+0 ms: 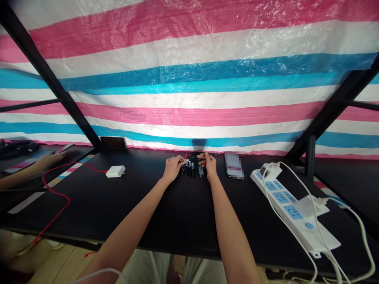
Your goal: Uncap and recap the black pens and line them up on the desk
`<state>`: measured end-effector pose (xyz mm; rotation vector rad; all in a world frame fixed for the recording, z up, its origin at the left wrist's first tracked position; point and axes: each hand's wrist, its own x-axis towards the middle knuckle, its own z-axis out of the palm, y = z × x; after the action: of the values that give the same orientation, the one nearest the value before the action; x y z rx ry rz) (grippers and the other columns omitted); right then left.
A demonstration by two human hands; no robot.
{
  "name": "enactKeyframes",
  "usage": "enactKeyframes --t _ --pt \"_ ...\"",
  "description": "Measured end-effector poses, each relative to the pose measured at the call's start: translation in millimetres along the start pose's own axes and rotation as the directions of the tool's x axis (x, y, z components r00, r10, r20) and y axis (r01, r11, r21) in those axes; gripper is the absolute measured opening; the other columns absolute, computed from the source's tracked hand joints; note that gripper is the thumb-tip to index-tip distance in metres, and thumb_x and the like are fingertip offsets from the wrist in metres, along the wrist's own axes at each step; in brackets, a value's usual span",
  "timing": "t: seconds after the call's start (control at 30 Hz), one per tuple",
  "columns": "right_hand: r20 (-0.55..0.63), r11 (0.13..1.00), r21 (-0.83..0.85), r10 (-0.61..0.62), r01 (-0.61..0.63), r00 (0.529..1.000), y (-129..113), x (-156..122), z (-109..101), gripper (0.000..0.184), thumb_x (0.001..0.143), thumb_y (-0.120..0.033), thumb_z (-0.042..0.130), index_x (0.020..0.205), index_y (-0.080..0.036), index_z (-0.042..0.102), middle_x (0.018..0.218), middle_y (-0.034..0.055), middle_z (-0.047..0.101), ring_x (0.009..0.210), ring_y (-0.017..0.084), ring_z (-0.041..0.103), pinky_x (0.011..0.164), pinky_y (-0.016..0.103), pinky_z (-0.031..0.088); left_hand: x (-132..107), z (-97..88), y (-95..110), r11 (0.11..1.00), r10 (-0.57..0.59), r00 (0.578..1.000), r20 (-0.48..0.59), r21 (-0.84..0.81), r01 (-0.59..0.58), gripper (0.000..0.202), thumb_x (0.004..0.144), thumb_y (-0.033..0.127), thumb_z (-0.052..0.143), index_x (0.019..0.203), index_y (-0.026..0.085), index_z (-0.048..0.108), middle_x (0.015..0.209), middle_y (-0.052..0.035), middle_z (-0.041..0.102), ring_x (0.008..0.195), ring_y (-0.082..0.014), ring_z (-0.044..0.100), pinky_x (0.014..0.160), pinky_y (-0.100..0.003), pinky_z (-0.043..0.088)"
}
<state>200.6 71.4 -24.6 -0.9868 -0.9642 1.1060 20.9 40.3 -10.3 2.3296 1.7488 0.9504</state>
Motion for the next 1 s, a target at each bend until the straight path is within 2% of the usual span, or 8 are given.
enactKeyframes --t 0.53,0.87,1.0 --pt "-0.019 0.999 -0.036 0.006 -0.007 1.000 -3.6 -2.1 1.1 0.046 0.069 -0.059 0.053 0.080 -0.015 0.059 0.078 0.0083 0.068 0.048 0.010 0.057 0.039 0.018 0.035 0.5 -3.2 1.9 1.000 -0.018 0.999 0.035 -0.006 0.019 0.011 0.086 0.029 0.045 0.089 0.022 0.053 0.089 0.0010 0.061 0.088 -0.0147 0.051 0.081 -0.029 0.027" --pt "-0.022 0.999 -0.047 0.005 -0.006 1.000 -1.1 -0.1 0.7 0.045 0.067 -0.057 0.055 0.078 -0.014 0.059 0.080 0.0079 0.067 0.047 0.008 0.055 0.038 0.017 0.034 0.7 -0.1 -0.1 1.000 -0.007 1.000 0.012 -0.007 0.007 0.010 0.086 0.029 0.046 0.089 0.022 0.053 0.089 0.0013 0.061 0.087 -0.0146 0.050 0.081 -0.029 0.027" --pt "0.010 0.994 -0.110 -0.022 0.023 1.000 1.4 0.6 1.2 0.047 0.068 -0.059 0.053 0.079 -0.014 0.061 0.083 0.0081 0.067 0.049 0.008 0.055 0.038 0.017 0.034 0.6 -0.3 -0.6 1.000 -0.009 1.000 -0.005 0.005 0.009 0.010 0.085 0.029 0.047 0.088 0.022 0.053 0.089 0.0012 0.061 0.086 -0.0148 0.050 0.081 -0.029 0.027"
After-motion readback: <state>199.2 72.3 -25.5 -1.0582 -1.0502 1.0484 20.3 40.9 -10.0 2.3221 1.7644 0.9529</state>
